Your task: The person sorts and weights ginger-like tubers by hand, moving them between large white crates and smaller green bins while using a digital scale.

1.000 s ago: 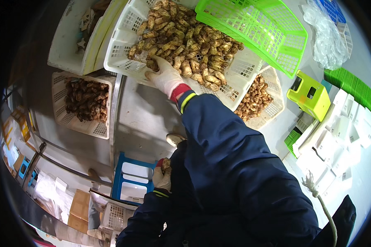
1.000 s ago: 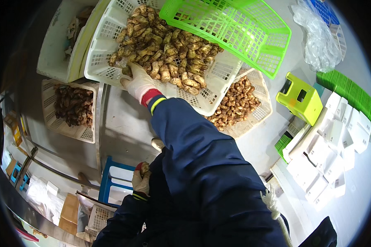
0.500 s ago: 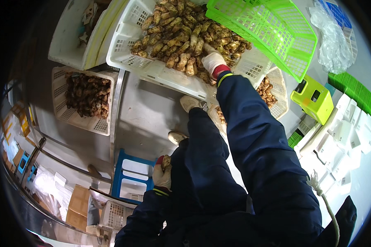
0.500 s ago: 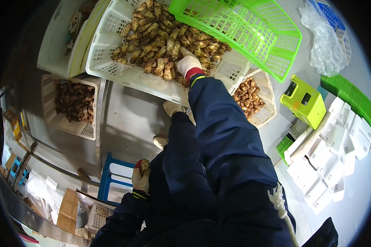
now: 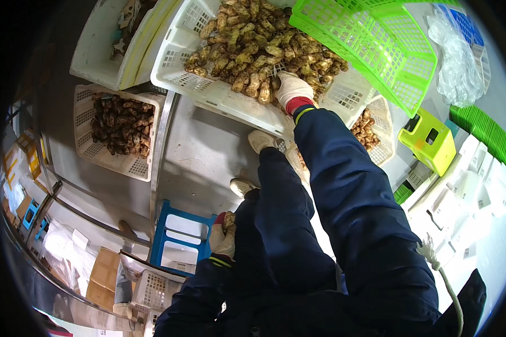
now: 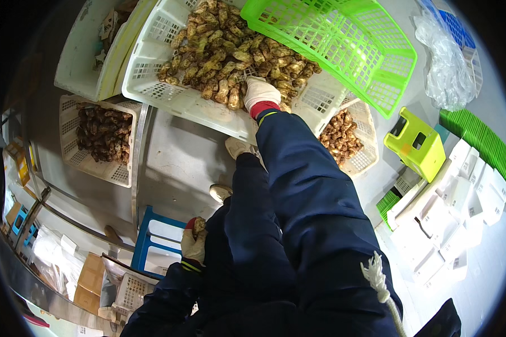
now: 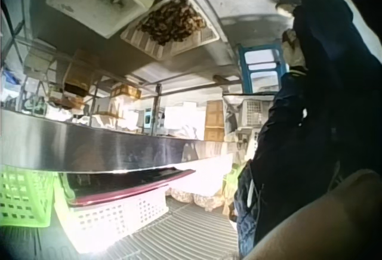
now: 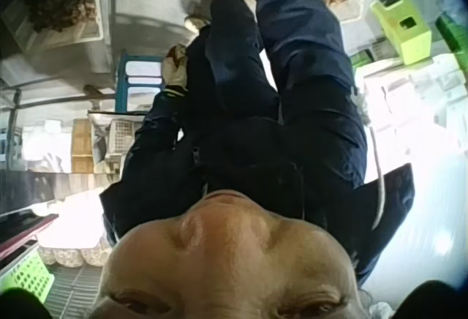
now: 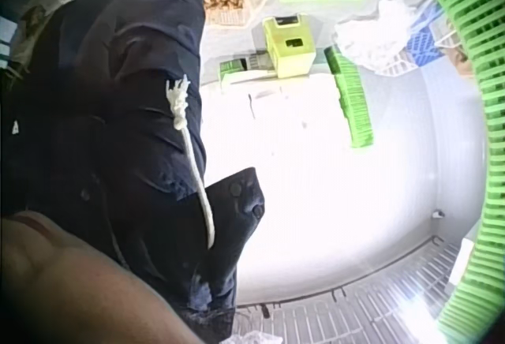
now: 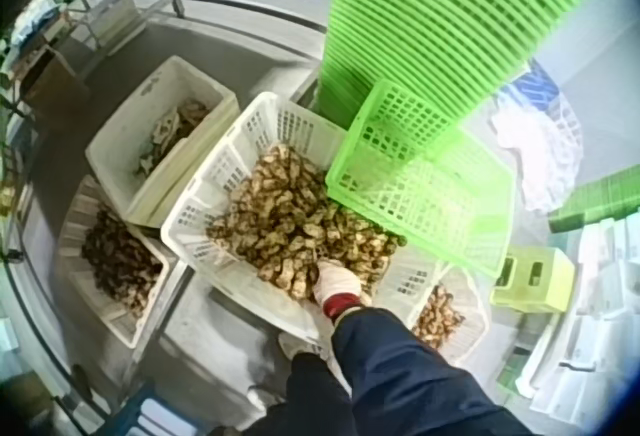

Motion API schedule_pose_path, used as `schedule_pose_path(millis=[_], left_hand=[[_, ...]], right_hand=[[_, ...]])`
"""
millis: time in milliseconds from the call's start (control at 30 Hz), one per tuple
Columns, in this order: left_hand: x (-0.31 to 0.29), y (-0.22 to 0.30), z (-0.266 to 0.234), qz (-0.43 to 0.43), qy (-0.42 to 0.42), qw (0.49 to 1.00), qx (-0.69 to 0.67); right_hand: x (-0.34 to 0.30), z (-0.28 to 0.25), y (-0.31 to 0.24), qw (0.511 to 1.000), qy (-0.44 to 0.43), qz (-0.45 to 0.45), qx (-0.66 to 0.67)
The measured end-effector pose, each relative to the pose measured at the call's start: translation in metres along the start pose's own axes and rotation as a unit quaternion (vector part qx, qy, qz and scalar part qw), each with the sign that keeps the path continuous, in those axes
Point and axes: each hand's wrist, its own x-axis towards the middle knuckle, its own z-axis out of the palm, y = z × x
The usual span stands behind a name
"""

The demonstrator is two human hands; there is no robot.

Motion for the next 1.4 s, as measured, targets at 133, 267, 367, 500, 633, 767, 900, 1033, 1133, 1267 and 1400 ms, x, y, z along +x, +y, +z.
schedule_pose_path(millis=[133,267,367,500,633,767,900,1033,1133,1267,1400], left_hand=[[-0.011,-0.008,0.004,-0.002,-0.038,0.999,-0.017],[-0.023,-0.008,0.010,-0.017,-0.048,0.998,-0.023],[-0.034,-0.004,0.007,-0.067,-0.036,0.991,-0.114],[-0.034,0.062,-0.006,-0.048,-0.039,0.974,-0.217],[0.006,0.086,-0.068,0.008,-0.015,0.945,-0.327],[0.029,0.097,-0.151,0.050,0.162,0.882,-0.440],[-0.015,0.132,-0.167,0.062,0.171,0.908,-0.378],[-0.100,0.197,-0.169,0.194,0.002,0.879,-0.436],[-0.137,0.222,-0.173,0.278,-0.030,0.843,-0.459],[-0.164,0.237,-0.186,0.253,-0.009,0.882,-0.398],[-0.144,0.205,-0.161,0.179,0.013,0.904,-0.389]], right_hand=[[-0.036,-0.023,0.008,0.979,-0.040,0.069,0.186],[-0.096,-0.046,0.029,0.756,-0.060,-0.058,0.649],[-0.157,-0.094,-0.006,0.597,-0.137,-0.087,0.786],[-0.202,-0.128,-0.037,0.642,-0.156,-0.070,0.748],[-0.236,-0.166,-0.082,0.661,-0.189,-0.143,0.712],[-0.263,-0.176,-0.123,0.631,-0.255,-0.132,0.721],[-0.297,-0.176,-0.156,0.574,-0.299,-0.074,0.759],[-0.328,-0.209,-0.197,0.558,-0.418,-0.054,0.715],[-0.352,-0.221,-0.225,0.663,-0.369,-0.058,0.649],[-0.361,-0.223,-0.239,0.671,-0.390,-0.098,0.622],[-0.351,-0.187,-0.238,0.702,-0.436,-0.095,0.555]])
